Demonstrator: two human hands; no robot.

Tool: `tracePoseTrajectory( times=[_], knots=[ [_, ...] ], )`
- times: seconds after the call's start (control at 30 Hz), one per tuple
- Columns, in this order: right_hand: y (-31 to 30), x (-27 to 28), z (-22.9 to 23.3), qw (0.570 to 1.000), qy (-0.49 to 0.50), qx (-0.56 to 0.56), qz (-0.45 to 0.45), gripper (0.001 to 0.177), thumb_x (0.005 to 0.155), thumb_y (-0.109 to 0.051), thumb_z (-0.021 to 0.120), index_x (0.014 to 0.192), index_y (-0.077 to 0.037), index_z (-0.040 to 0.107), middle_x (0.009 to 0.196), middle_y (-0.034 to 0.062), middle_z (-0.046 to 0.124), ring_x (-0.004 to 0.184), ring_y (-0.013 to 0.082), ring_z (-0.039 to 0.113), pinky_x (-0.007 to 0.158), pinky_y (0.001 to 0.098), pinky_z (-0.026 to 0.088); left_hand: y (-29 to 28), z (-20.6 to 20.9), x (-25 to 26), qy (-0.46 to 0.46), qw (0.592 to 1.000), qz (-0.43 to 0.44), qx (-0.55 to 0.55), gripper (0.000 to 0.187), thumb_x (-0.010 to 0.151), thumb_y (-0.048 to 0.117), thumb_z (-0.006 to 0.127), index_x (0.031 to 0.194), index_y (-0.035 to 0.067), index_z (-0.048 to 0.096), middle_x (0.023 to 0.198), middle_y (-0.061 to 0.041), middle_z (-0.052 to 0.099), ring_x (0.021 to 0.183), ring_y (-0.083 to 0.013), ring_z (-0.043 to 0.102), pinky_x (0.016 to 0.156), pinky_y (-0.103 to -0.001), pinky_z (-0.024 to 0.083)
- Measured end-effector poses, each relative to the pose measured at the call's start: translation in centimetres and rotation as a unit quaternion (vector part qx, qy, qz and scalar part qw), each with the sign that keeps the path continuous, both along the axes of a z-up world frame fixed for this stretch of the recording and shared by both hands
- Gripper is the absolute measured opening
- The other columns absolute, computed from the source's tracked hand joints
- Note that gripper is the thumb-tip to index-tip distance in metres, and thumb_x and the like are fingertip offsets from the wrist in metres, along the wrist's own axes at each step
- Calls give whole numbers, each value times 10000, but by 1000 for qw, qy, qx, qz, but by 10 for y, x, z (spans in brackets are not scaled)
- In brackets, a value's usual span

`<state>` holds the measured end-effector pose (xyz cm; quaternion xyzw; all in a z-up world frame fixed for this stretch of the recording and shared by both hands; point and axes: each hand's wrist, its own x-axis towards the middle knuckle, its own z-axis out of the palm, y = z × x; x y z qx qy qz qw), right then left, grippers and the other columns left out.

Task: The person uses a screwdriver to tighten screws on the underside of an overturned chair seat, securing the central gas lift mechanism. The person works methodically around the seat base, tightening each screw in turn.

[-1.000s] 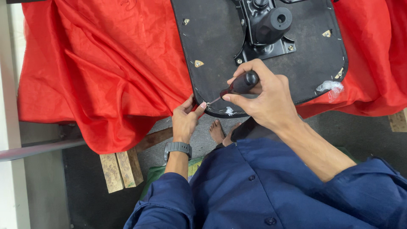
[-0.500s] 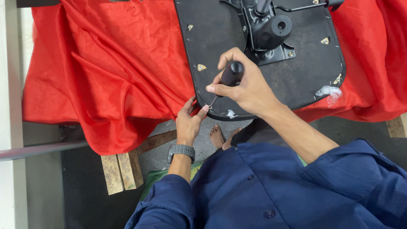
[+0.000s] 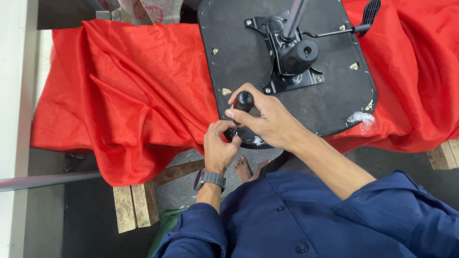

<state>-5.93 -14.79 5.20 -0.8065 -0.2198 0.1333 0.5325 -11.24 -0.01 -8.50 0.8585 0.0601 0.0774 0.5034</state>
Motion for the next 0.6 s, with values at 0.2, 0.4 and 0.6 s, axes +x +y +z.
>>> tracePoseTrajectory(
  times=[0.2, 0.4, 0.6],
  knots=[
    [7, -1, 17, 991, 8, -119, -53, 377, 808, -332, 846, 910, -39, 631, 693, 64, 697, 604, 120, 642, 562, 305, 489, 4, 16, 4, 1, 1000, -2, -31, 248, 765, 192, 864, 898, 5, 772, 875, -119, 747, 762, -240, 735, 697, -341, 564],
    [9, -2, 17, 996, -58, 56, 34, 311, 827, -153, 781, 1047, -23, 604, 979, 54, 724, 927, 124, 692, 816, 303, 567, 9, 26, 4, 56, 998, -24, -3, 217, 786, 176, 819, 967, 60, 790, 874, -128, 760, 754, -277, 727, 686, -376, 547],
    [7, -6, 14, 996, -8, 27, 85, 321, 871, -88, 730, 1189, -56, 696, 989, 39, 745, 916, 119, 720, 860, 306, 608, 15, 21, 6, 67, 996, -43, 34, 201, 817, 150, 763, 1004, 80, 791, 871, -144, 738, 756, -316, 711, 703, -415, 541]
  ],
)
